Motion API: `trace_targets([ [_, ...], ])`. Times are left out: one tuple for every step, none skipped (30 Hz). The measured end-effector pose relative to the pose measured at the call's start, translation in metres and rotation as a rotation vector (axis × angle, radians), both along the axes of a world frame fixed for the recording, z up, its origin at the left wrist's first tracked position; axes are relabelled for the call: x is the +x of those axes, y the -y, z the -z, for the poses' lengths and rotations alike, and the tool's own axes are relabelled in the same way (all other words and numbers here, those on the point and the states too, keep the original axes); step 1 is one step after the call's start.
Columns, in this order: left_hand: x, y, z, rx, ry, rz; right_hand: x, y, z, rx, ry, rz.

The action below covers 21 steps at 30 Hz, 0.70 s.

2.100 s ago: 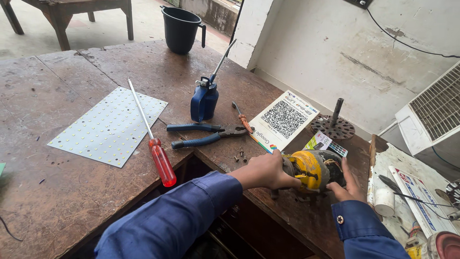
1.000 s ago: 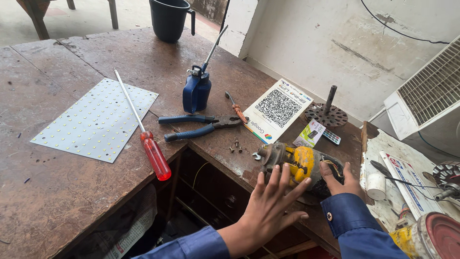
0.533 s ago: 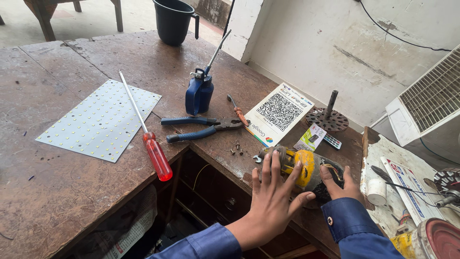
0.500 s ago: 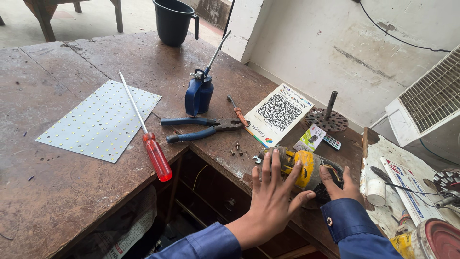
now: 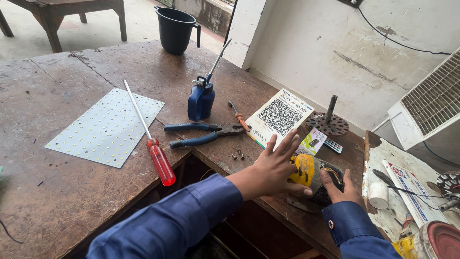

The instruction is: The person services a yellow angle grinder on a wooden workbench. They pump oil from a blue oil can onto the grinder's chuck, turn and reposition the tool, work on its head with a screwdriver, adjust small parts, and tap the housing with a hammer while holding the grinder steady.

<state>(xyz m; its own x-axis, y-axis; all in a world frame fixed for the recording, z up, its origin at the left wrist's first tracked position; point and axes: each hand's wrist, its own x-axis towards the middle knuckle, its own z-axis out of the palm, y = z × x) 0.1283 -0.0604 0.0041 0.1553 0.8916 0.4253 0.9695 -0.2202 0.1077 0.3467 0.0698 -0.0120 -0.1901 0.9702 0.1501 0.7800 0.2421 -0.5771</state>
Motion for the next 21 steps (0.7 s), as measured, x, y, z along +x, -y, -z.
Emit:
trace_targets([
  [-0.006,0.001,-0.003,0.004,-0.024,0.029,0.001,-0.003,0.002,0.025,-0.033,-0.035],
  [-0.011,0.001,-0.007,0.008,-0.046,0.059,0.001,-0.007,0.004,0.051,-0.065,-0.07],
  [-0.016,0.002,-0.01,0.014,-0.068,0.089,0.002,-0.012,0.005,0.026,-0.056,-0.066],
  [-0.021,0.002,-0.014,0.022,-0.078,0.108,0.002,-0.017,0.006,0.002,-0.048,-0.063],
  [-0.025,0.004,-0.016,0.029,-0.088,0.126,0.003,-0.022,0.007,-0.022,-0.039,-0.06],
  [-0.028,0.006,-0.018,0.035,-0.098,0.143,0.003,-0.026,0.008,-0.012,-0.04,-0.06],
  [-0.03,0.007,-0.02,0.113,-0.094,0.136,0.004,-0.029,0.01,-0.005,-0.042,-0.059],
  [-0.032,0.008,-0.022,0.188,-0.089,0.131,0.005,-0.03,0.011,0.0,-0.043,-0.055],
  [-0.032,0.01,-0.022,0.263,-0.083,0.125,0.005,-0.031,0.013,0.005,-0.044,-0.062],
  [-0.03,0.013,-0.021,0.23,-0.11,0.1,0.006,-0.032,0.013,0.011,-0.043,-0.067],
  [-0.027,0.015,-0.02,0.199,-0.138,0.076,0.006,-0.032,0.013,0.02,-0.045,-0.071],
  [-0.024,0.017,-0.018,0.168,-0.167,0.051,0.005,-0.032,0.012,0.037,-0.043,-0.075],
  [-0.017,0.019,-0.014,0.228,-0.168,0.058,0.004,-0.031,0.012,0.055,-0.041,-0.079],
  [-0.007,0.023,-0.007,0.287,-0.169,0.064,0.003,-0.03,0.011,0.074,-0.039,-0.083],
  [0.002,0.026,0.0,0.346,-0.171,0.069,0.002,-0.03,0.009,0.049,-0.055,-0.075],
  [0.01,0.029,0.008,0.384,-0.228,0.022,0.001,-0.029,0.008,0.024,-0.07,-0.067],
  [0.018,0.032,0.016,0.422,-0.286,-0.026,-0.001,-0.028,0.006,-0.001,-0.085,-0.06],
  [0.024,0.035,0.023,0.458,-0.342,-0.075,-0.001,-0.026,0.006,-0.011,-0.094,-0.057],
  [0.028,0.037,0.03,0.47,-0.31,-0.111,-0.001,-0.024,0.006,-0.021,-0.102,-0.053],
  [0.03,0.037,0.036,0.483,-0.276,-0.146,-0.001,-0.023,0.005,-0.029,-0.109,-0.048],
  [0.033,0.038,0.041,0.497,-0.243,-0.18,0.0,-0.022,0.005,0.003,-0.095,-0.057],
])
